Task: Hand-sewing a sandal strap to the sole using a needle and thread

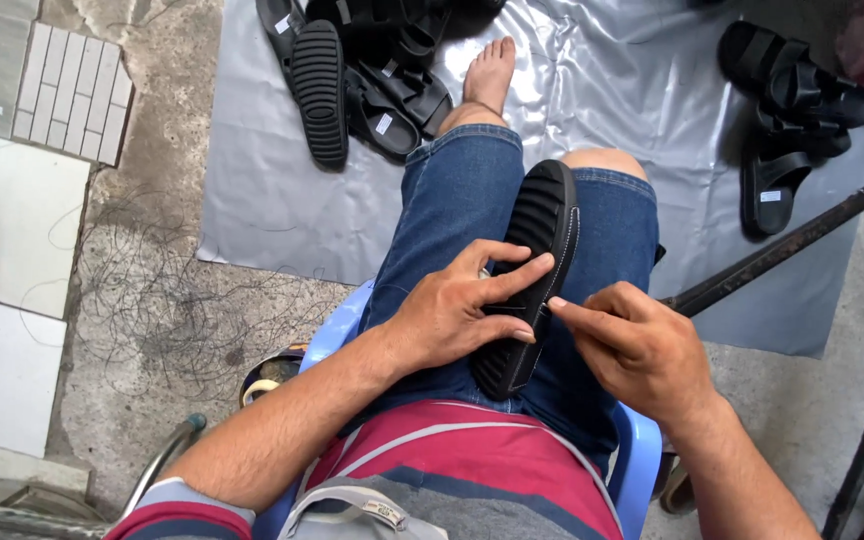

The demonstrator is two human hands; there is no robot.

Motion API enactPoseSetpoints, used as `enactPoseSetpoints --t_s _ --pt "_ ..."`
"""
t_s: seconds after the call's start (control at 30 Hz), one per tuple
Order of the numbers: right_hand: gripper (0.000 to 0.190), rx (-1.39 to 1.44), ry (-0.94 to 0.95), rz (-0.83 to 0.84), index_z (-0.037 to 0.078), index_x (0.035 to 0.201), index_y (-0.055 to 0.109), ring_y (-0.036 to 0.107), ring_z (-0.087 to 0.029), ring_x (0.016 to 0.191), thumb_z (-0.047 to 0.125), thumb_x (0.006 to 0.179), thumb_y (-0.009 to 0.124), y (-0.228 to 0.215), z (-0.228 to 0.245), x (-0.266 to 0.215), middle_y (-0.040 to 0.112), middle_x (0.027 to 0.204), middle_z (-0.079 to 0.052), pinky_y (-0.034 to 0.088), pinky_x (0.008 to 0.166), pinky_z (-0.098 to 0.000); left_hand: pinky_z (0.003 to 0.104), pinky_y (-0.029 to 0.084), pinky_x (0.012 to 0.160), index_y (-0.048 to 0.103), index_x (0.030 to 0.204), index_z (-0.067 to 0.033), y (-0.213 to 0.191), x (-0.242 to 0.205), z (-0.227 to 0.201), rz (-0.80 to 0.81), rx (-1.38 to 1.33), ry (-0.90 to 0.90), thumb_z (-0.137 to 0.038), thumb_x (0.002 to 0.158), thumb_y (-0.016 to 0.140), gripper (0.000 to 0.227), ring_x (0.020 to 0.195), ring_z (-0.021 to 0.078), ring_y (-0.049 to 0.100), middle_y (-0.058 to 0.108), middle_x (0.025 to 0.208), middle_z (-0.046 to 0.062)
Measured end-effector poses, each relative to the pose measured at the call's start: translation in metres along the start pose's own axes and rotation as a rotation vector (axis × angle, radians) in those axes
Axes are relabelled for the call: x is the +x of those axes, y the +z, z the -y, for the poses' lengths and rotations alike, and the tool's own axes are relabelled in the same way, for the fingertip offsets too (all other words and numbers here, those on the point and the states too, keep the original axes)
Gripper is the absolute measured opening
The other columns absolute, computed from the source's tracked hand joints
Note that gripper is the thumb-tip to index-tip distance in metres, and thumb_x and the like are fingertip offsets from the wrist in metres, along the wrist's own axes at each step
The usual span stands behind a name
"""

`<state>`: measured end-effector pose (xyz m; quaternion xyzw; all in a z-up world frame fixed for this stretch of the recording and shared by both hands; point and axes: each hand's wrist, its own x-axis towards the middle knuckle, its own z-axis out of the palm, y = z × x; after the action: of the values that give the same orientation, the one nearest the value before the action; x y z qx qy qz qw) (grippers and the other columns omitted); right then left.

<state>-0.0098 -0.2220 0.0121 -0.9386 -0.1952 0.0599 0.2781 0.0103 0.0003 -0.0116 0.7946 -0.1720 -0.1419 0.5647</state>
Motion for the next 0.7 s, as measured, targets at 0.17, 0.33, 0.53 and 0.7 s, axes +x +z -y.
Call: enactPoseSetpoints --t_s 0.17,0.33,0.53,0.7 --pt "0.025 0.042 -0.022 -0.052 0.014 0.093 0.071 0.06 -0.025 0.068 0.005 0.07 0.067 0.005 -0.001 0.002 0.059 0.077 -0.005 0.049 0.05 -0.0329 0.043 0.053 0.083 0.046 0.129 -0.0346 0.003 0.001 0.003 -0.007 -0.009 -0.003 -0.038 0.071 0.073 0.064 0.094 0.0319 0.064 0.051 0.122 0.006" --pt "0.022 0.063 -0.039 -0.127 0.019 0.09 0.071 0.063 -0.015 0.071 0.013 0.069 0.071 0.015 -0.005 0.002 0.062 0.078 0.005 0.049 0.053 -0.0257 0.045 0.051 0.086 0.046 0.129 -0.0348 0.008 0.0 0.007 -0.022 0.005 0.012 -0.04 0.072 0.072 0.063 0.099 0.0351 0.062 0.051 0.123 0.006" --pt "0.016 0.06 -0.105 -0.196 0.015 0.084 0.07 0.062 -0.018 0.066 0.012 0.068 0.072 0.016 -0.002 0.008 0.063 0.076 0.002 0.049 0.054 -0.0304 0.048 0.05 0.087 0.041 0.132 -0.0368 0.01 -0.002 0.009 -0.034 0.039 0.045 -0.044 0.074 0.069 0.065 0.104 0.0386 0.058 0.049 0.124 0.005" --pt "0.014 -0.048 -0.169 -0.224 0.019 0.087 0.07 0.063 -0.017 0.073 0.011 0.076 0.067 0.012 -0.001 -0.002 0.065 0.084 0.003 0.05 0.058 -0.0285 0.051 0.049 0.086 0.037 0.136 -0.0335 0.012 -0.007 0.004 -0.027 0.07 0.065 -0.048 0.072 0.069 0.073 0.108 0.0414 0.055 0.046 0.127 0.008"
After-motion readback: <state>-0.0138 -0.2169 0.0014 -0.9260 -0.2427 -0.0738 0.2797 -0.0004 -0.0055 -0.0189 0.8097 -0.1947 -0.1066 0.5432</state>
